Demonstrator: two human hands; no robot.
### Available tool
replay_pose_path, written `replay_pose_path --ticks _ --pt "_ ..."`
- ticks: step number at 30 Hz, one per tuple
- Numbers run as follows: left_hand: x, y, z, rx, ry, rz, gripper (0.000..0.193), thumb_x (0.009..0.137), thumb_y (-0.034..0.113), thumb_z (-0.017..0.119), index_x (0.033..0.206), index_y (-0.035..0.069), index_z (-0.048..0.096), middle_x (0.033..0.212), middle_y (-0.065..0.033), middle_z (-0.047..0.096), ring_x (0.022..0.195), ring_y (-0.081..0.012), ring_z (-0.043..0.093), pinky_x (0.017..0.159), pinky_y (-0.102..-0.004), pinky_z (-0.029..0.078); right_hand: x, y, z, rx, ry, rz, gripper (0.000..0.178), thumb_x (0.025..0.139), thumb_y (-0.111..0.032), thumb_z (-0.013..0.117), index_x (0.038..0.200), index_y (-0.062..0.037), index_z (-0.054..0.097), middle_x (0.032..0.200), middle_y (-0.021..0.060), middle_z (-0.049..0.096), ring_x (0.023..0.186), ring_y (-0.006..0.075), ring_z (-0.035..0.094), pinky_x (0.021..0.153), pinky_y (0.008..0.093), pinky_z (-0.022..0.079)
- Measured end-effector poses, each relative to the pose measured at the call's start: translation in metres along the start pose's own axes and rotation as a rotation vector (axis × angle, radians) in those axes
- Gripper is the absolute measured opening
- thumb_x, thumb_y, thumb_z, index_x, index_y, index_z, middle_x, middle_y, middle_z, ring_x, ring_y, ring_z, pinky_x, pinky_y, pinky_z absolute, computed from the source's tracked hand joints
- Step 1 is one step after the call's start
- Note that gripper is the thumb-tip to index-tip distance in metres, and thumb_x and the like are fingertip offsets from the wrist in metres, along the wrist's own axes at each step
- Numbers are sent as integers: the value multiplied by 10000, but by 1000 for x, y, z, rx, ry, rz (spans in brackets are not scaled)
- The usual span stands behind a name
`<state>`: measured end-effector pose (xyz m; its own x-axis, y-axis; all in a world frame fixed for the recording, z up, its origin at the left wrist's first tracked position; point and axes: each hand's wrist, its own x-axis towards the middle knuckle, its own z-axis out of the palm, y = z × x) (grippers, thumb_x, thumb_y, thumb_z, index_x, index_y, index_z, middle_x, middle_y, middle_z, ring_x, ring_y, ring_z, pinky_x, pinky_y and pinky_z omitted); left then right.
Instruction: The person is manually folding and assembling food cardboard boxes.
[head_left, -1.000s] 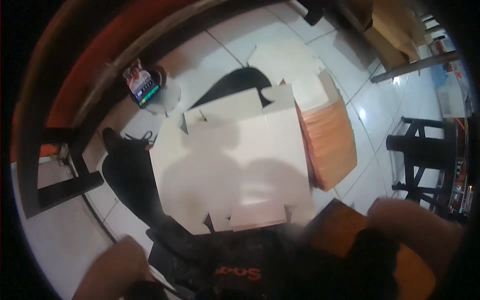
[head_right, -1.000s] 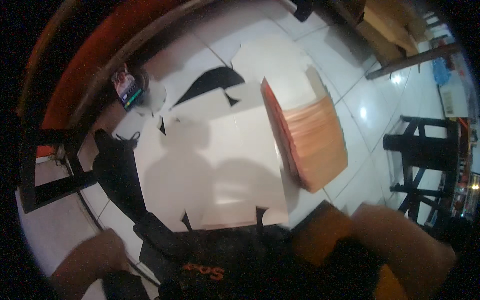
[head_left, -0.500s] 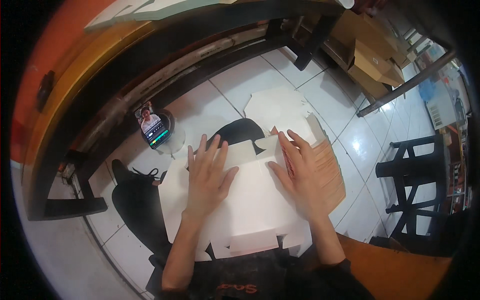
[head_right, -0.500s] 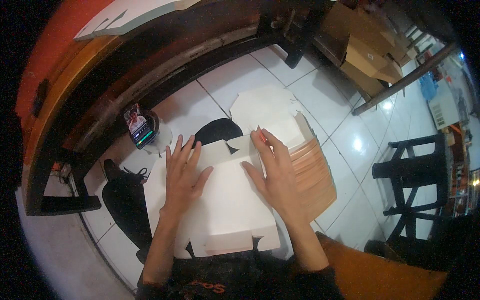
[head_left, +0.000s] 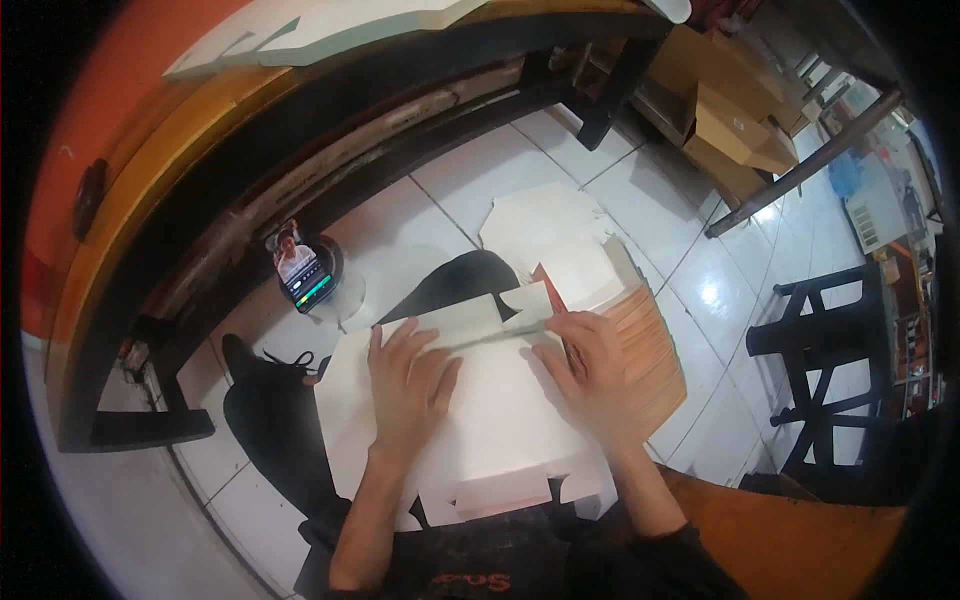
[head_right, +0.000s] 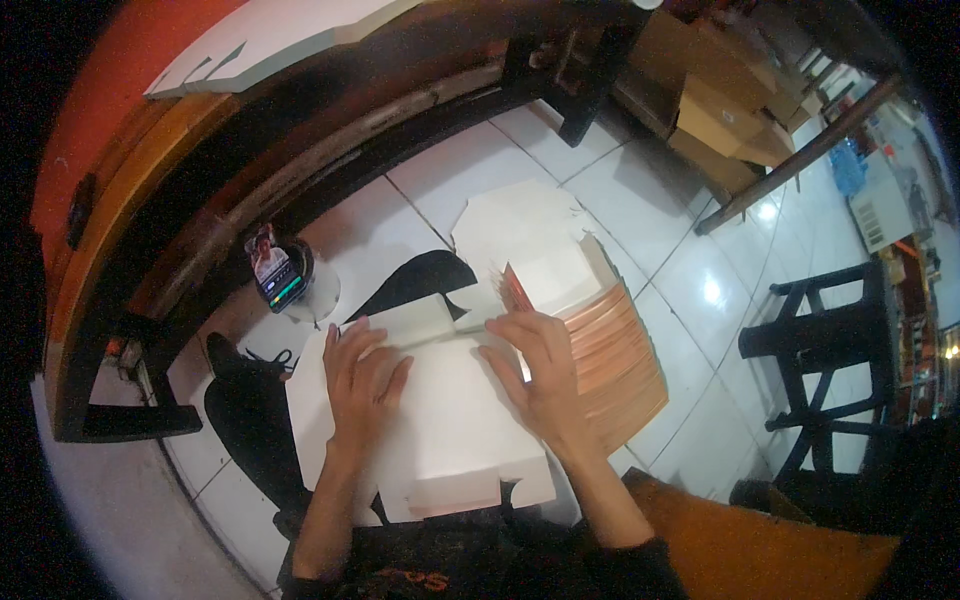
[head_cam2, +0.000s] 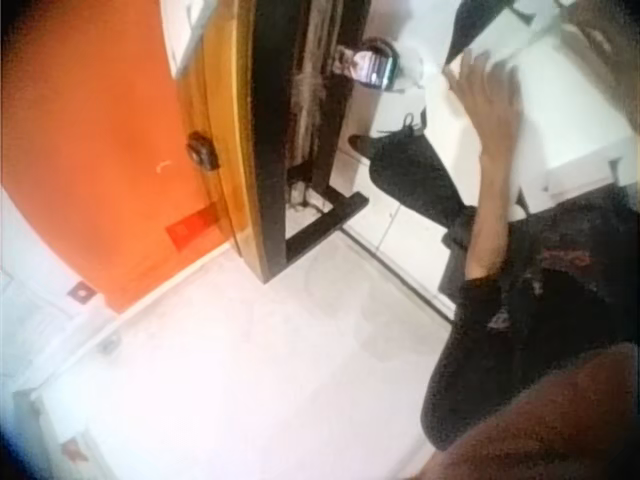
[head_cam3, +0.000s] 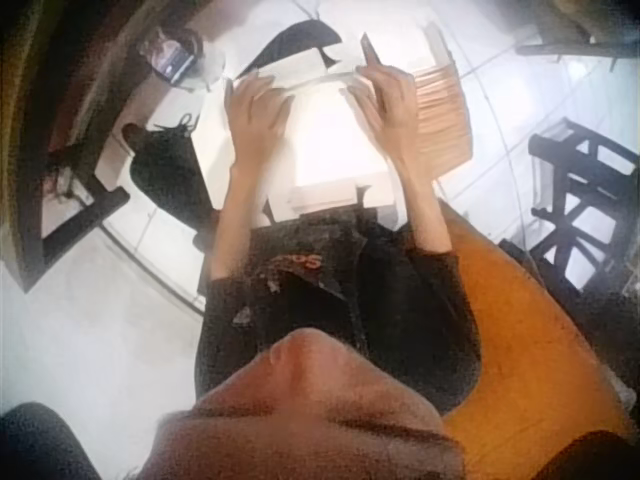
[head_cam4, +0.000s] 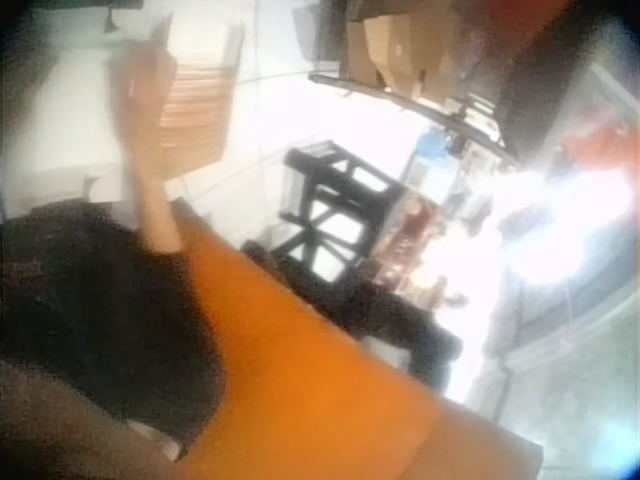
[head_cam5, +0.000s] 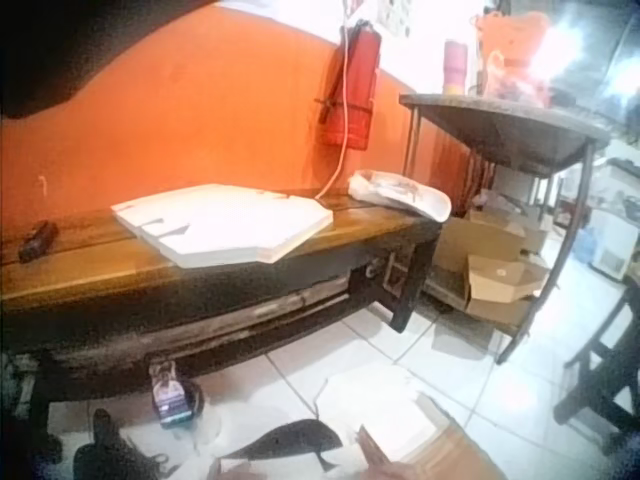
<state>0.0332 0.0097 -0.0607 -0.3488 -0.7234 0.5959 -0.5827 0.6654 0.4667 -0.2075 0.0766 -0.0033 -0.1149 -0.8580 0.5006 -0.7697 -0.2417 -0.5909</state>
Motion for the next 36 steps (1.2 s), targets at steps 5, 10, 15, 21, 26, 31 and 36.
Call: replay_pose_path --ticks 5,10,15,21,26,31,36 --pt "-6 -1 3 -115 34 -2 168 827 80 843 943 127 731 1122 -24 718 1122 -279 677 1183 -570 409 4 0 3 142 60 59 293 859 -11 844 1120 -45 715 1162 113 696 1127 338 632 961 433 502" --pt "4 9 -13 -192 -12 -126 112 861 74 799 961 109 763 999 -25 765 1011 -246 710 1186 -518 427 10 1 -12 146 10 132 204 879 22 798 1069 -29 744 1071 107 715 1072 323 635 951 410 495" --pt "8 8 -9 -195 -13 -154 121 882 97 796 1002 109 799 973 -26 793 1005 -225 731 1205 -501 418 22 -7 -10 125 3 127 302 891 29 782 1188 -12 752 1106 115 731 1063 317 645 949 405 502" --pt "3 3 0 93 76 26 270 889 140 833 1151 150 770 1282 -36 755 1205 -257 696 1211 -627 368 8 -3 3 -43 -6 32 477 890 42 779 1357 0 696 1323 172 684 1154 358 652 1001 424 514" --pt "-1 0 2 135 51 67 425 859 160 876 1256 178 725 1404 -46 698 1277 -275 663 1200 -678 351 0 -2 6 -85 -16 -28 570 898 36 778 1447 22 629 1445 210 621 1215 380 638 1024 438 512" --pt "-4 -1 4 130 49 92 490 848 157 886 1299 195 698 1409 -40 693 1286 -272 657 1199 -681 349 0 -5 3 -135 -66 -40 594 917 15 780 1482 16 596 1513 210 577 1275 389 620 1041 458 504" --pt "-3 2 2 115 61 79 525 841 149 889 1319 220 685 1296 -13 715 1245 -259 658 1209 -673 343 -2 -6 5 -126 -55 -37 585 916 14 778 1474 11 605 1502 214 590 1275 395 624 1041 467 505"
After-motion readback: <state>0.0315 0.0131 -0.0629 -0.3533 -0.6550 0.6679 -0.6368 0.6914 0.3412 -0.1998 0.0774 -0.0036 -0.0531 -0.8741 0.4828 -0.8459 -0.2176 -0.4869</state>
